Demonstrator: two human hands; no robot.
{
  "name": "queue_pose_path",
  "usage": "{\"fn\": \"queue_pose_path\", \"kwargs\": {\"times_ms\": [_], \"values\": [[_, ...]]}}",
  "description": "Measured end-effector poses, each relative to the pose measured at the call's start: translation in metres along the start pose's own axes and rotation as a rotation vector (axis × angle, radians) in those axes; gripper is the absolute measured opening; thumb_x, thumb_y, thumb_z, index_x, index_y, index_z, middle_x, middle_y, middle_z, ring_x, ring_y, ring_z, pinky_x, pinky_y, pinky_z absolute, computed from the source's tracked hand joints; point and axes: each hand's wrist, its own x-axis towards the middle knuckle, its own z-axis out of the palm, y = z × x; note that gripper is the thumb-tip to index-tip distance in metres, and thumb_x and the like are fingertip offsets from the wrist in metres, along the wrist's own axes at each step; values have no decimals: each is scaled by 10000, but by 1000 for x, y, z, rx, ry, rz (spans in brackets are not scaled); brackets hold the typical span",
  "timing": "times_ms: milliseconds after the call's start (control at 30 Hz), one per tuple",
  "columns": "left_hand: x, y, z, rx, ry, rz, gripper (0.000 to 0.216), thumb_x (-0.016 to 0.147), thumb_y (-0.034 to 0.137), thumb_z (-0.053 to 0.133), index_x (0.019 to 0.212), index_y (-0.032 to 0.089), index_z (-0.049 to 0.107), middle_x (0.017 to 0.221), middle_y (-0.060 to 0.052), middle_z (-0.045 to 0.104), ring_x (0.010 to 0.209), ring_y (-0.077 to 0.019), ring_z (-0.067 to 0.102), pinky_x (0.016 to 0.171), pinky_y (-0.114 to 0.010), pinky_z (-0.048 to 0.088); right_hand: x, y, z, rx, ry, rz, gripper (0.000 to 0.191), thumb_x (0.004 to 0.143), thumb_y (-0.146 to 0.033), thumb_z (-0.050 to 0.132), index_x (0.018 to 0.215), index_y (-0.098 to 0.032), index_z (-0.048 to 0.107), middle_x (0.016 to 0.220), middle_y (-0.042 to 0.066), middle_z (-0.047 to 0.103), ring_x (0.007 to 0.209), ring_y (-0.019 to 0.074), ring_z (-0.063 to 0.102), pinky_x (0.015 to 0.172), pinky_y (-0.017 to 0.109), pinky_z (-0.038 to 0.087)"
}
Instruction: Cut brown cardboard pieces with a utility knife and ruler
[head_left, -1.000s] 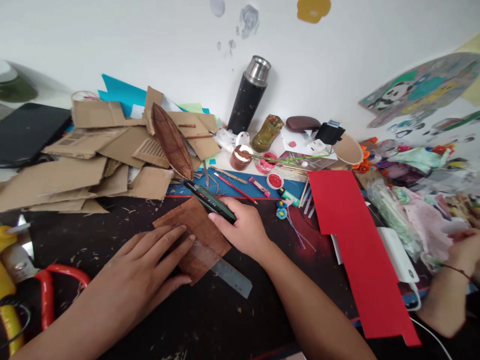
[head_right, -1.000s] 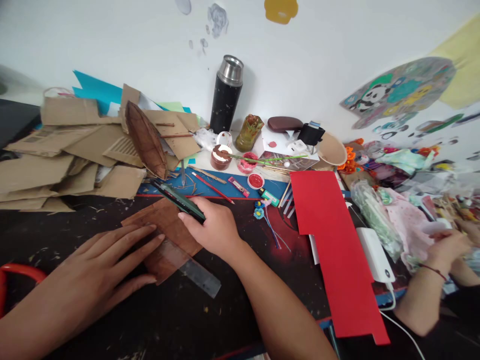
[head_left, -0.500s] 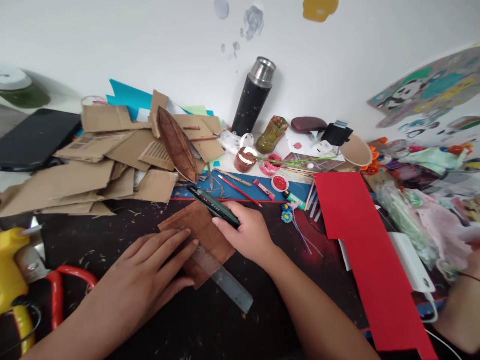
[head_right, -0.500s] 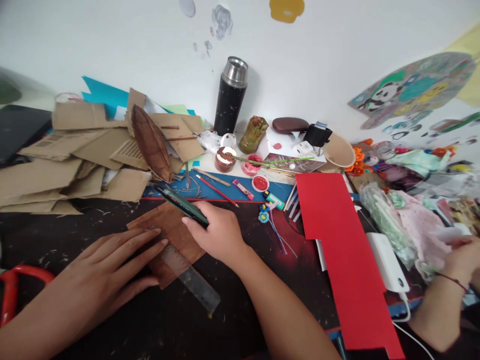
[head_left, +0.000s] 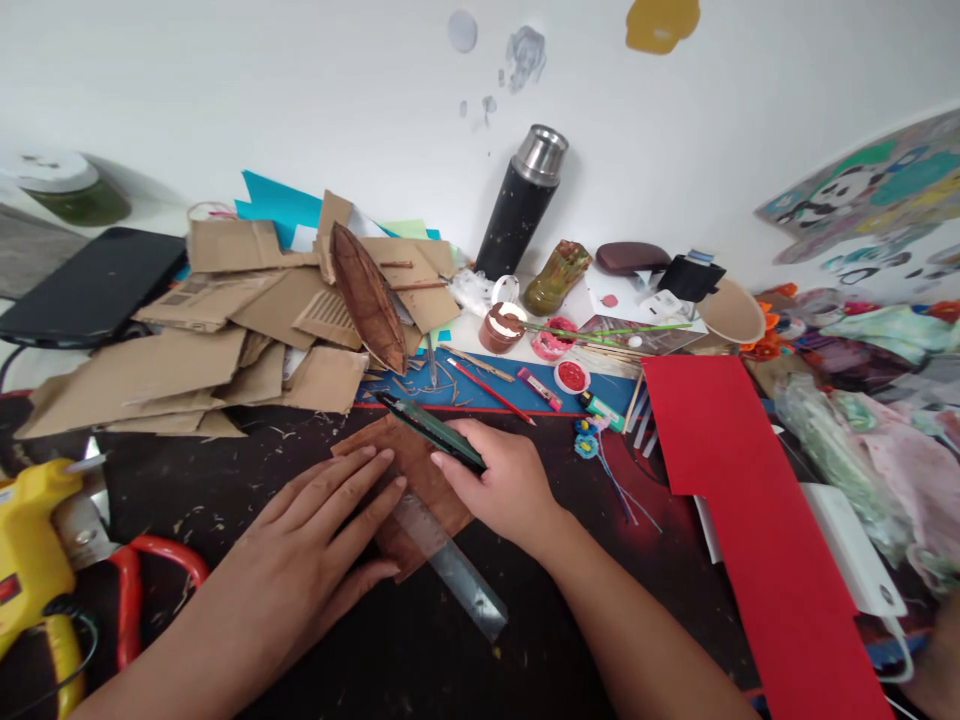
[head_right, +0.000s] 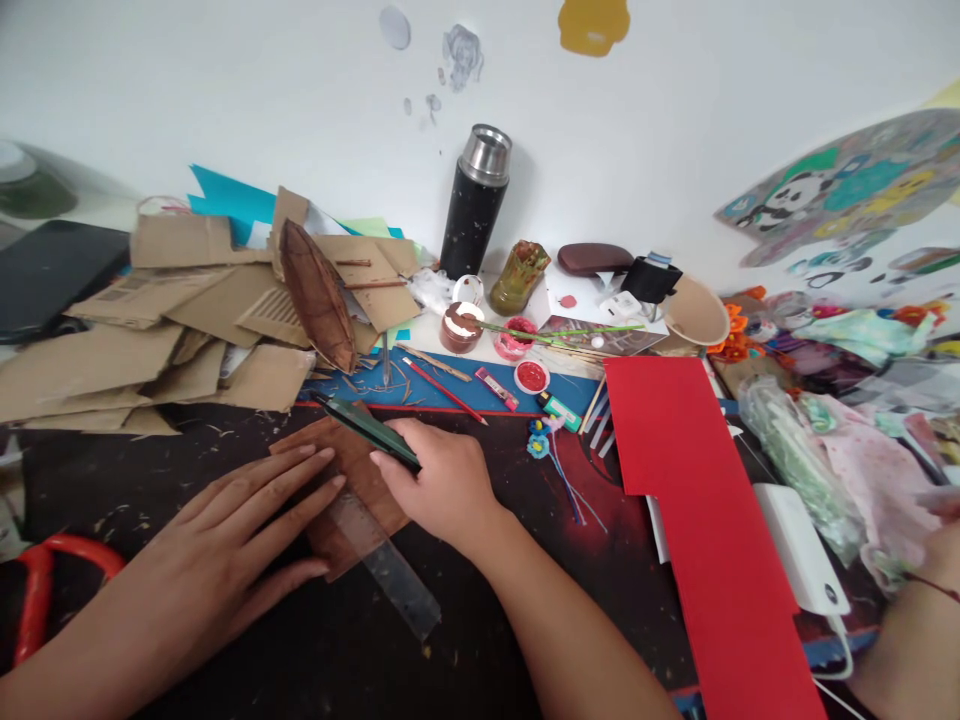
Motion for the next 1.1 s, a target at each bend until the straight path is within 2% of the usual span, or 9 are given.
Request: {"fn": "queue_pose_path", "kwargs": {"times_ms": [233,500,767,867,967,1100], "values": [[2,-1,-1,73,-6,53,555,1132,535,445,1485,170,668,1430,-164,777,1328,-343,710,1064,-500,569,2,0,-1,85,84,52,239,1026,-357,714,1243,-287,784,1158,27,867,1005,237,825,924,338,611],[2,-3,-4,-55,-10,9,658,1105,563,521,1693,271,477,1487,-119,756,1318,-342,719,1096,-505,570,3,-3,1,24,55,77,210,1022,-357,727,1211,-290,789,1125,20,871,982,237,827,904,332,604],[3,-4,-4,-43,-19,21,664,1103,568,523,1679,240,498,1501,-144,742,1341,-365,703,1071,-520,572,3,-4,1,-44,17,79,183,1031,-372,735,1184,-283,782,1071,18,873,922,225,823,852,317,589],[3,-4,-5,-28,-21,35,625,1106,558,515,1623,210,564,1472,-155,755,1330,-367,705,1056,-520,574,3,-3,1,-53,12,68,176,1038,-365,737,1181,-271,777,1065,22,872,917,222,823,843,314,579],[2,-3,-6,13,-23,58,575,1108,563,502,1488,165,671,1434,-176,768,1304,-372,711,1044,-526,573,3,-4,1,-58,5,62,173,1042,-369,735,1183,-274,771,1085,24,872,947,224,824,851,314,576],[0,1,-7,-7,-32,47,538,1097,586,518,1396,190,725,1349,-158,798,1252,-365,726,1022,-524,578,3,-4,0,-55,3,50,174,1042,-365,734,1186,-274,768,1078,19,872,933,226,823,844,315,576]]}}
